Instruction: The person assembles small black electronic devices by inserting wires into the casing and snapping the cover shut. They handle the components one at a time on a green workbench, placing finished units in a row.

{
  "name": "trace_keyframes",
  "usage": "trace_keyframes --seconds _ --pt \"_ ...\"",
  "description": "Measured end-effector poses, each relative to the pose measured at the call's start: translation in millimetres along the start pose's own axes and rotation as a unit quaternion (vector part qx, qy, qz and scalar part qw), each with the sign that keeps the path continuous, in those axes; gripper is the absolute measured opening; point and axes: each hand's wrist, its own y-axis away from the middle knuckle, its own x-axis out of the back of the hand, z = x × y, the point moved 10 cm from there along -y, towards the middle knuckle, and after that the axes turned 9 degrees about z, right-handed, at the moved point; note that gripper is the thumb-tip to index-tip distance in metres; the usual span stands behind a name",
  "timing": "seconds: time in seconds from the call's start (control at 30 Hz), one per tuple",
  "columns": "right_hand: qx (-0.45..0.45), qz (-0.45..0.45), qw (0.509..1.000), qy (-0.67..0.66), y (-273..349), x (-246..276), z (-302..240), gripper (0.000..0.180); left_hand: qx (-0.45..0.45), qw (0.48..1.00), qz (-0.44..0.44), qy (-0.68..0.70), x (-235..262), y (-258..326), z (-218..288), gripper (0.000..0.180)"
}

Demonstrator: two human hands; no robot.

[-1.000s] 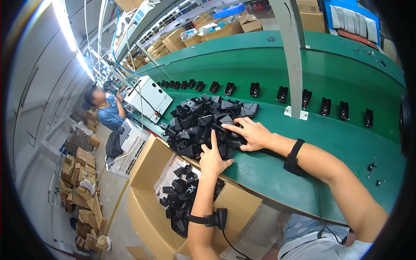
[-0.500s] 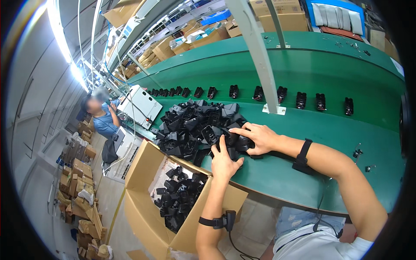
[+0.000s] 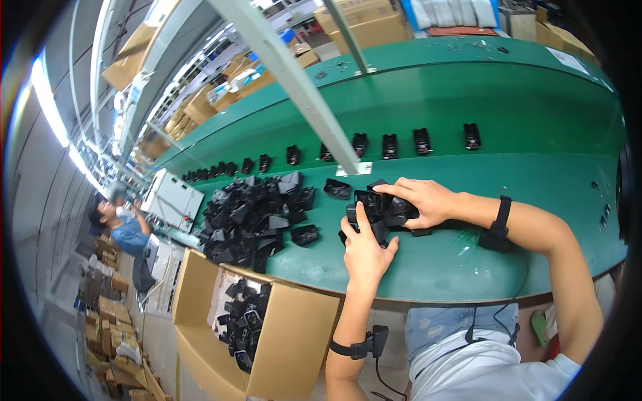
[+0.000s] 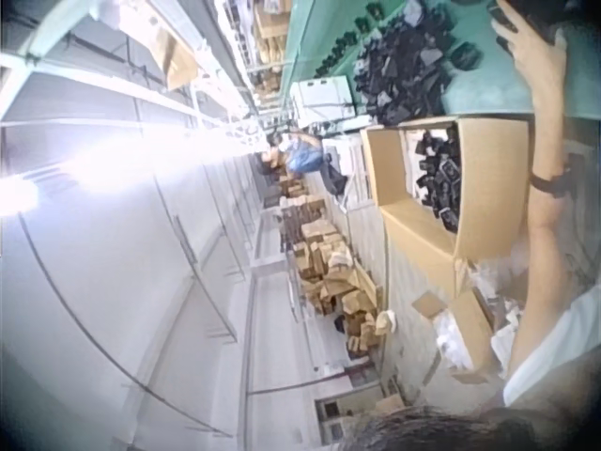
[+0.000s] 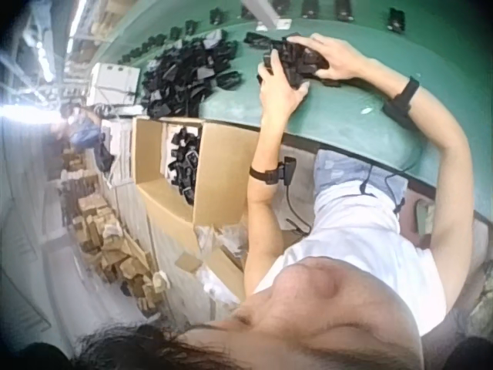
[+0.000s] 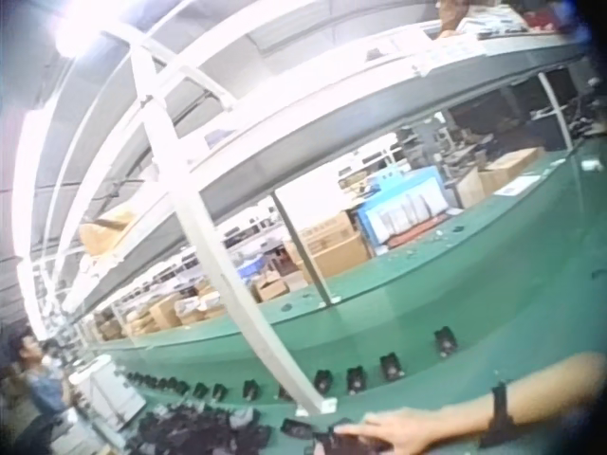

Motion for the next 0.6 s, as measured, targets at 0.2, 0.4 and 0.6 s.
trace_keyframes --seconds 0.2,0.4,0.6 --pt "-0.042 -0.023 0.999 0.025 42.9 35.8 22.9 0.101 -0.055 0.998 0.012 0.034 -14.0 3.9 47.5 0.096" --pt "-0.096 -0.106 0.989 0.049 77.4 57.1 48.8 0.094 -0.078 0.994 0.043 0.064 -10.8 -0.4 47.7 0.070" --pt "-0.154 0.000 0.988 0.029 134.0 134.9 59.8 0.051 -0.082 0.988 0.084 0.100 -2.8 0.5 32.3 0.071"
